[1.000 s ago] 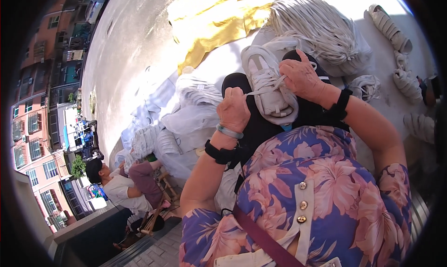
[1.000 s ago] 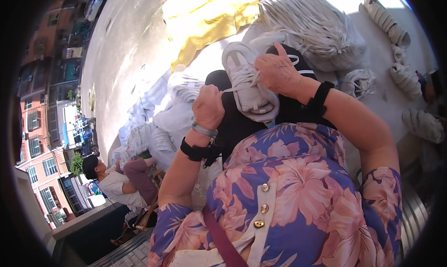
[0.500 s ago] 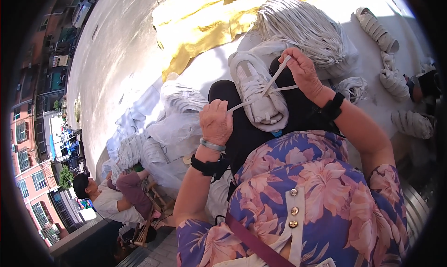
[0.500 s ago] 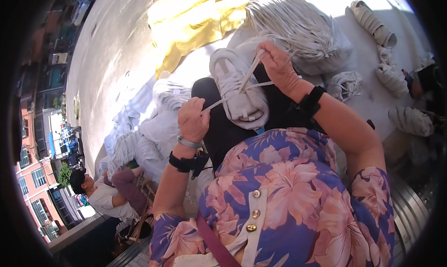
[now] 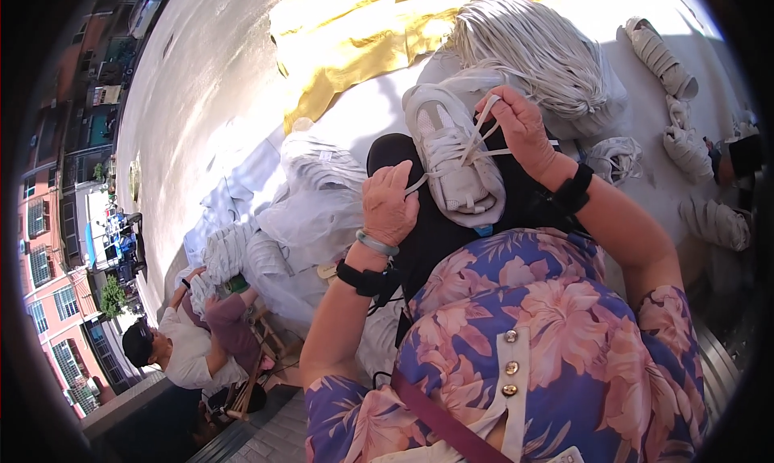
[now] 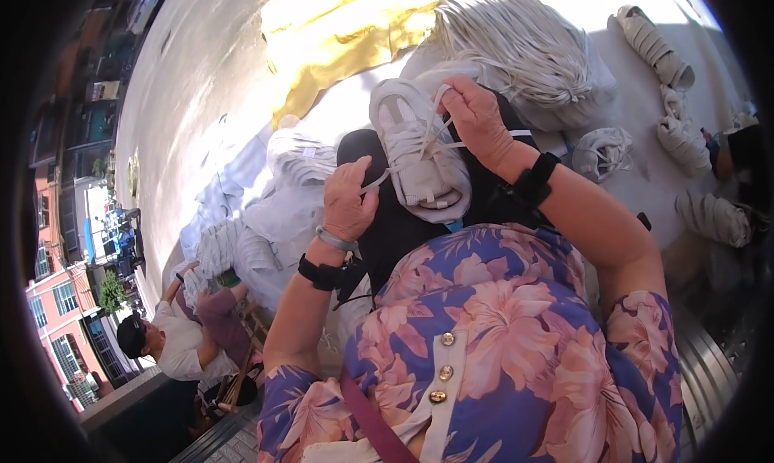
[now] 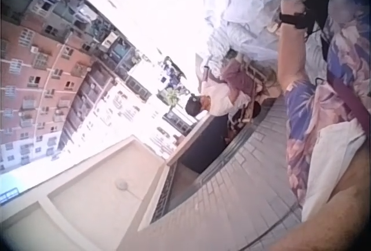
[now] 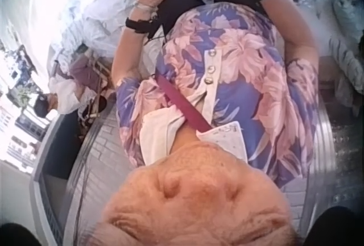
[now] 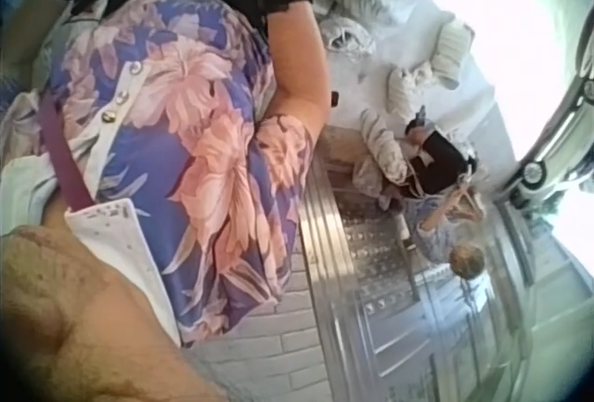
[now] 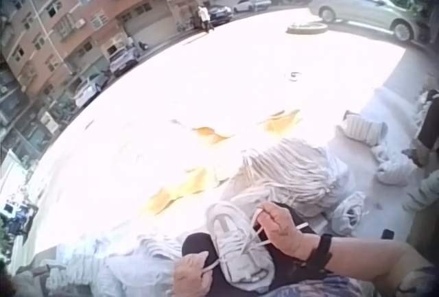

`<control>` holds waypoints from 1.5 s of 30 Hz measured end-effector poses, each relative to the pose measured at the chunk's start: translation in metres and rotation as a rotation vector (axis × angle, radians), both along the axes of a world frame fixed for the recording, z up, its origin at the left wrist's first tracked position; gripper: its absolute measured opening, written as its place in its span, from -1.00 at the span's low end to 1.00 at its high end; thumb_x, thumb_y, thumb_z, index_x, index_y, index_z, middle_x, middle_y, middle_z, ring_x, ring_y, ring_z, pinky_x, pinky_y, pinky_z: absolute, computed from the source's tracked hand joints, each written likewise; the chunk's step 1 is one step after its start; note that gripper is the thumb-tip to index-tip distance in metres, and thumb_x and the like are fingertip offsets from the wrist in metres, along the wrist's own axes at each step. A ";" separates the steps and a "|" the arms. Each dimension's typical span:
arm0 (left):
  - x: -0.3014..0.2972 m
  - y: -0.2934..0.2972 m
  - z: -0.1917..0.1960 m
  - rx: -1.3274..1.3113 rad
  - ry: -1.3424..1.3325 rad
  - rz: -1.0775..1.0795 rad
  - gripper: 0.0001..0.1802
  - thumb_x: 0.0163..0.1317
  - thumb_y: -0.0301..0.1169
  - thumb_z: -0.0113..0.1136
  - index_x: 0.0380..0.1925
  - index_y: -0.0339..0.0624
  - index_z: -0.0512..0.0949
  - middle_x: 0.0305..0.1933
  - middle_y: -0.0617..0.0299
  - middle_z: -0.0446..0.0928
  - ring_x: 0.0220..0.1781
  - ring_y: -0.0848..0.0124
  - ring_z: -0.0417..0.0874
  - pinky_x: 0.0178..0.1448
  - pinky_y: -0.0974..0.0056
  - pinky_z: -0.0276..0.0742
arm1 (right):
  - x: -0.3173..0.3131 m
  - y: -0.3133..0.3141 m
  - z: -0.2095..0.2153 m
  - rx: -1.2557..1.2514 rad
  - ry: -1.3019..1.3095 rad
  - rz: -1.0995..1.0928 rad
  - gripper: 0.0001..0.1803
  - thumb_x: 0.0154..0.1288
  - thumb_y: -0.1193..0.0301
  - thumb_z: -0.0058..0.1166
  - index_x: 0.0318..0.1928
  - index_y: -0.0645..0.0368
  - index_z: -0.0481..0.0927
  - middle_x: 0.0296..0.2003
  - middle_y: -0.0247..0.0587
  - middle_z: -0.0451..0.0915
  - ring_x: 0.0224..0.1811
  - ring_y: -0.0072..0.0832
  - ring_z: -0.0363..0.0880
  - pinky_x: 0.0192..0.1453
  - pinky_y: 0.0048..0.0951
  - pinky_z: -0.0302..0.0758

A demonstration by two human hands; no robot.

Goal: The recorder is lacing a pair of white sneakers while sitting in an outdoor work area.

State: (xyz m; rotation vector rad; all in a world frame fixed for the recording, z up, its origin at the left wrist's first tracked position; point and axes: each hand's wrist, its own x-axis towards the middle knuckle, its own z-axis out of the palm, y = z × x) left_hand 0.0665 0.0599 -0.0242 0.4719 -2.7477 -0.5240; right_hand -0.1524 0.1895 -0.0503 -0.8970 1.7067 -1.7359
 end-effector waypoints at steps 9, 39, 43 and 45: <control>-0.024 -0.002 -0.007 -0.237 -0.019 -0.111 -0.94 -0.08 -0.49 0.04 -0.53 -0.07 0.43 -0.55 0.24 0.37 -0.36 0.26 0.43 0.06 0.06 0.25 | -0.004 -0.002 0.017 -0.060 -0.013 -0.062 -0.83 0.36 0.45 -0.21 -0.24 0.28 0.44 -0.36 -0.29 0.53 -0.30 -0.60 0.48 -0.12 -0.56 0.43; 0.023 -0.003 0.021 -0.140 -0.010 0.110 -0.56 -0.10 -0.48 0.21 -0.10 -0.17 0.47 -0.06 0.08 0.51 -0.23 0.12 0.61 -0.22 0.21 0.54 | -0.002 0.049 0.009 0.349 0.989 0.411 -0.90 0.08 0.47 -0.02 -0.33 0.13 0.47 -0.49 -0.20 0.51 -0.41 -0.20 0.54 -0.39 -0.27 0.46; -0.002 0.017 0.000 -0.109 -0.040 0.033 -0.51 -0.08 -0.51 0.12 -0.03 -0.15 0.38 -0.11 0.14 0.46 -0.44 0.10 0.56 -0.40 0.13 0.48 | -0.001 0.056 0.015 0.317 0.971 0.377 -0.92 0.09 0.47 -0.03 -0.36 0.12 0.47 -0.53 -0.19 0.51 -0.43 -0.20 0.55 -0.41 -0.28 0.45; -0.009 0.021 -0.008 -0.099 -0.031 0.031 -0.55 -0.06 -0.49 0.10 -0.07 -0.16 0.37 -0.25 0.13 0.49 -0.50 0.10 0.56 -0.44 0.12 0.48 | -0.002 0.059 0.017 0.328 1.011 0.340 -0.93 0.09 0.47 -0.03 -0.37 0.12 0.47 -0.54 -0.18 0.50 -0.44 -0.18 0.54 -0.43 -0.26 0.44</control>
